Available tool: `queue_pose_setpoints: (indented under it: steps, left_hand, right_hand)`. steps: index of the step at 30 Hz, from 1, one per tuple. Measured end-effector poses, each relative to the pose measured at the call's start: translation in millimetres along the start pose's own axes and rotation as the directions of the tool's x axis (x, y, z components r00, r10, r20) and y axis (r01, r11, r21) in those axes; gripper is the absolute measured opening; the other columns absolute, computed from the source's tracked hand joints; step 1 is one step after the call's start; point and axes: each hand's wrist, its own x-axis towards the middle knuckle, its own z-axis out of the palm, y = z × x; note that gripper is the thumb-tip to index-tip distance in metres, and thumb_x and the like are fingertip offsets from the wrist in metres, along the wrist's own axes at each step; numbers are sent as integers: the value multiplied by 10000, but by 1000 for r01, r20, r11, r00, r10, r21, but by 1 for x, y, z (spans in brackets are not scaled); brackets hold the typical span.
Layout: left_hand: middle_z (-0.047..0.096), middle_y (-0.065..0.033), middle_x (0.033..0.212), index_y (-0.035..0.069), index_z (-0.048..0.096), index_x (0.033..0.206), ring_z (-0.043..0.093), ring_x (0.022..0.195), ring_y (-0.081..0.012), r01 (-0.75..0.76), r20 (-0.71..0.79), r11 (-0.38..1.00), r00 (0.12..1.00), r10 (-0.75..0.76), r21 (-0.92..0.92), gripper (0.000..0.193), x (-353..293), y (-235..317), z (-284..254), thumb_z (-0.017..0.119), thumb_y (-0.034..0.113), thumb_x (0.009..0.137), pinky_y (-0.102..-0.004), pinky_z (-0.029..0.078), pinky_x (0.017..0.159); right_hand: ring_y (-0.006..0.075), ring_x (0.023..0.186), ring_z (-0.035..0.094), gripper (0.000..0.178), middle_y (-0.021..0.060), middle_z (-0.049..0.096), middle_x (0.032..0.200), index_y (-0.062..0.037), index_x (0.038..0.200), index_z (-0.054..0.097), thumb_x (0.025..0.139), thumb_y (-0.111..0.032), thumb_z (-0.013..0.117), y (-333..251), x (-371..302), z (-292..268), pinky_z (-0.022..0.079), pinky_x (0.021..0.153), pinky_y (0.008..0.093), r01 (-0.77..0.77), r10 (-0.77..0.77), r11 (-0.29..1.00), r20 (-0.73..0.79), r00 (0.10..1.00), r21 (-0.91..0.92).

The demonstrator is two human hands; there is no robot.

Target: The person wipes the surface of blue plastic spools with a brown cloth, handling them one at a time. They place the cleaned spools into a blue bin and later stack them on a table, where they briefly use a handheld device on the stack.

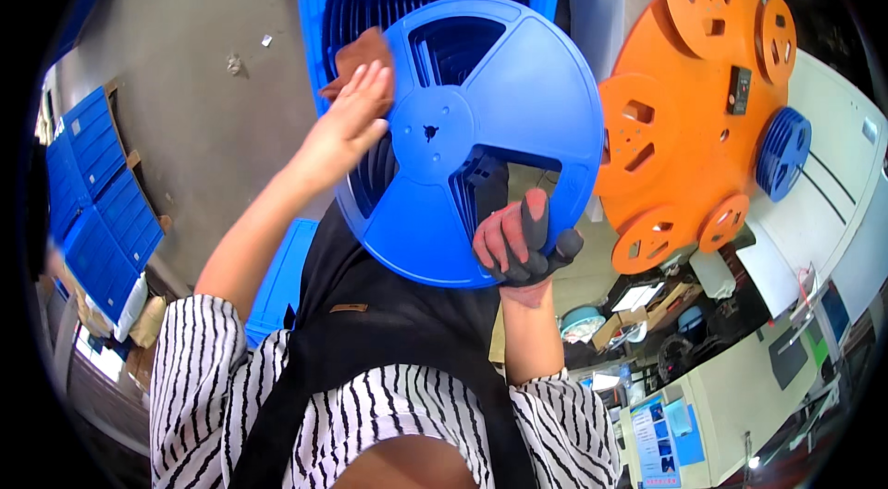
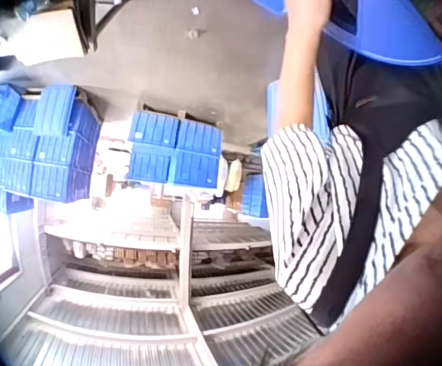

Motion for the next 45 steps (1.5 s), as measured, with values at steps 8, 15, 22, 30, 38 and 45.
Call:
queue_pose_setpoints:
  steps: [8, 15, 22, 30, 38, 45]
  left_hand:
    - [477, -150, 1402, 43, 441, 1397, 423, 1333, -314, -399, 369, 917, 850, 377, -17, 642, -43, 39, -33, 672, 176, 813, -458, 294, 1140]
    - [619, -102, 1103, 44, 537, 1272, 594, 1091, -273, -532, 145, 807, 847, 512, 257, 530, -43, 40, -27, 703, 134, 777, -398, 505, 925]
    - [654, -116, 1021, 17, 543, 1243, 639, 984, -287, -318, -16, 946, 948, 317, -64, 422, -78, 22, -39, 637, -4, 832, -355, 547, 794]
    - [648, -124, 1100, -25, 448, 1312, 666, 884, -202, 346, 109, 273, 774, -623, -898, 516, -135, -27, -63, 651, 39, 841, -348, 575, 766]
    - [610, -168, 1192, 1, 426, 1343, 668, 948, -258, 85, 92, -42, 765, -637, -995, 623, -156, -54, -66, 679, 84, 779, -394, 595, 749]
    - [616, -165, 1188, 2, 451, 1326, 649, 986, -242, 36, 16, 15, 739, -674, -999, 584, -178, -66, -67, 667, 109, 794, -383, 574, 794]
  right_hand:
    - [131, 502, 512, 418, -26, 555, 668, -154, 1109, 513, 856, -472, 612, -30, 12, -1, 433, 539, 304, 111, -108, 994, -96, 990, 25]
    - [159, 651, 529, 635, 3, 584, 813, -81, 1370, 465, 897, -501, 522, -40, 40, 17, 405, 664, 340, 17, -17, 998, 5, 1000, 61]
    - [241, 796, 578, 537, 105, 593, 990, -17, 1308, 471, 922, -368, 596, -25, 68, 52, 479, 790, 382, -19, -9, 996, -319, 948, -84]
    - [99, 446, 392, 391, 4, 450, 599, -12, 1190, 494, 962, -330, 494, -48, 54, 51, 387, 561, 262, -102, -8, 881, -231, 973, -462]
    - [184, 538, 518, 363, 75, 557, 705, -56, 1125, 483, 892, -325, 551, -47, 58, 31, 407, 609, 353, -142, 84, 931, -181, 980, -337]
    - [182, 584, 527, 514, 41, 538, 728, -90, 1284, 414, 889, -387, 554, -31, 82, -7, 412, 594, 338, -242, 240, 914, -49, 970, -326]
